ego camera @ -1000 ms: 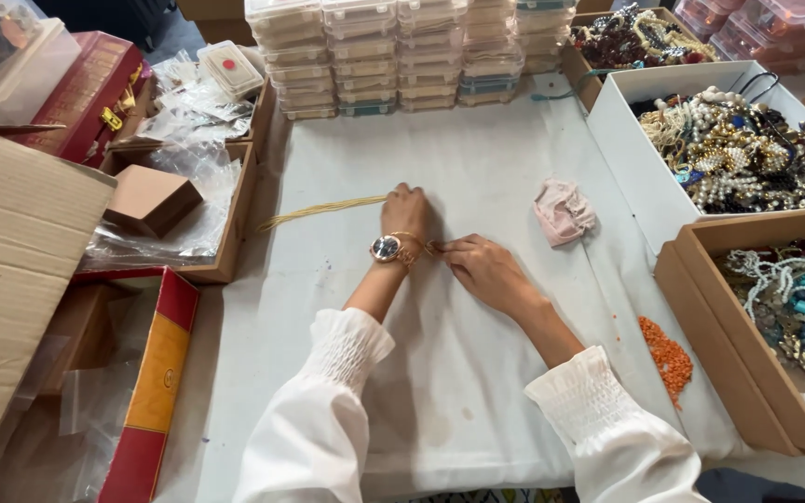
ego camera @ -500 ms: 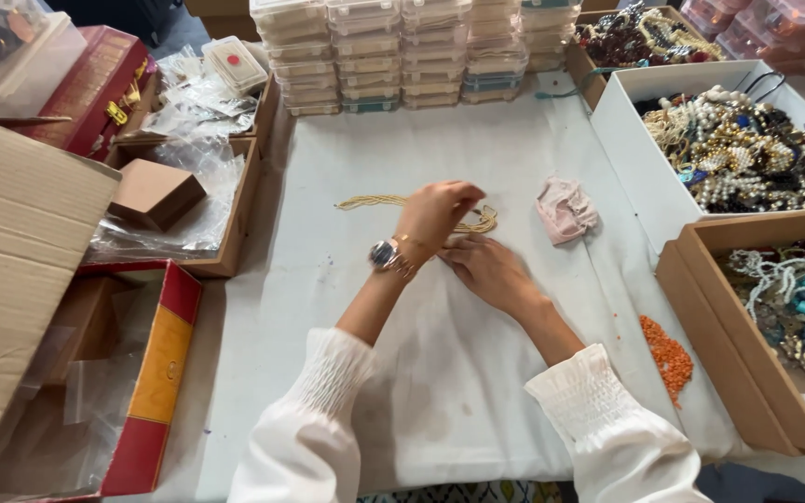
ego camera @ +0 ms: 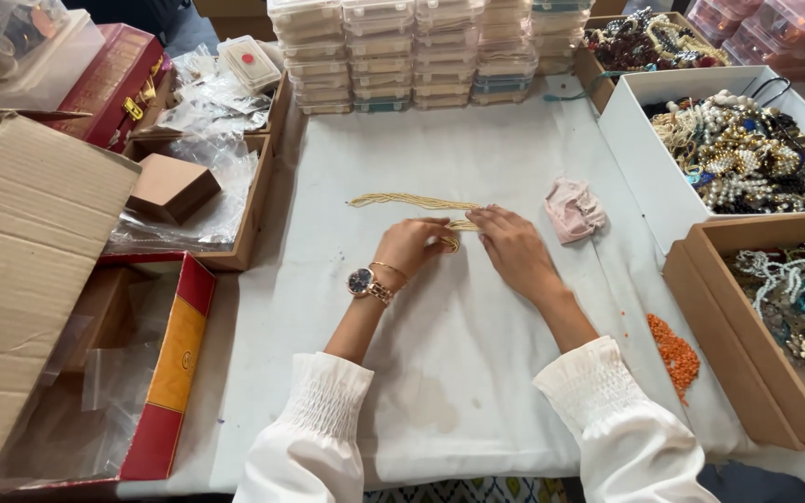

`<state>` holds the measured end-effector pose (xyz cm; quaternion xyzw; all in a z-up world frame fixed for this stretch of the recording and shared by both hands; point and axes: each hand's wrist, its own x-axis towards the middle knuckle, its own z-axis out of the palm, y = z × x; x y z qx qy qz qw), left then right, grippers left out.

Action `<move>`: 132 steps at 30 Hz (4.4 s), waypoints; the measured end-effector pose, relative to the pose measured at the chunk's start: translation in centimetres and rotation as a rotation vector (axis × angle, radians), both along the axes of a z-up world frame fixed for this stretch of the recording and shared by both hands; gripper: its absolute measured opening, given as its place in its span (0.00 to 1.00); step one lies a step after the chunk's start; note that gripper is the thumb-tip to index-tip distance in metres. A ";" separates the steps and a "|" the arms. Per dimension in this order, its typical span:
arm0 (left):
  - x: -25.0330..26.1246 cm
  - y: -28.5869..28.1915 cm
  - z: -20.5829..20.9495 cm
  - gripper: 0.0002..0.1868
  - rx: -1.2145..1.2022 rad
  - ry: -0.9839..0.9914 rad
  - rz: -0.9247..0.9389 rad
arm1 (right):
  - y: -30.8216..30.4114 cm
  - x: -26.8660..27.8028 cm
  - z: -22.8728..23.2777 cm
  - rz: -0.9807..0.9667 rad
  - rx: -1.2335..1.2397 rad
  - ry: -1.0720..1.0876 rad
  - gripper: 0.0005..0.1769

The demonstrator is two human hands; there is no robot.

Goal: Organize various gold jewelry items and pack them into small plastic storage containers.

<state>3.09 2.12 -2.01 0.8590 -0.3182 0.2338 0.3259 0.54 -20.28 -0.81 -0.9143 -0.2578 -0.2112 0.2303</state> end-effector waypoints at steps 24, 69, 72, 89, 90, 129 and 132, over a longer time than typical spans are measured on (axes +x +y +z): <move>-0.3 -1.8 -2.6 0.08 0.166 0.085 0.263 | -3.0 -0.8 3.5 -0.234 -0.187 0.260 0.14; -7.3 3.8 -0.4 0.08 0.702 -0.119 0.152 | 1.2 -1.1 -0.3 0.131 -0.090 0.090 0.22; -6.0 6.4 0.4 0.08 0.926 -0.135 0.249 | 1.1 -0.9 -1.0 0.129 -0.089 0.092 0.21; 7.5 3.3 -1.3 0.08 0.594 -0.110 0.479 | 1.3 -1.4 -0.4 0.122 -0.146 0.099 0.22; 8.3 2.4 -1.9 0.09 0.566 -0.112 0.497 | 1.2 -1.5 -0.4 0.128 -0.146 0.095 0.23; -1.6 -0.9 -0.9 0.13 0.109 0.017 0.098 | -2.0 -0.6 0.7 -0.021 -0.095 -0.058 0.16; -1.5 -1.3 -1.8 0.08 0.191 0.032 0.123 | -2.6 -0.3 0.3 -0.040 -0.089 -0.017 0.14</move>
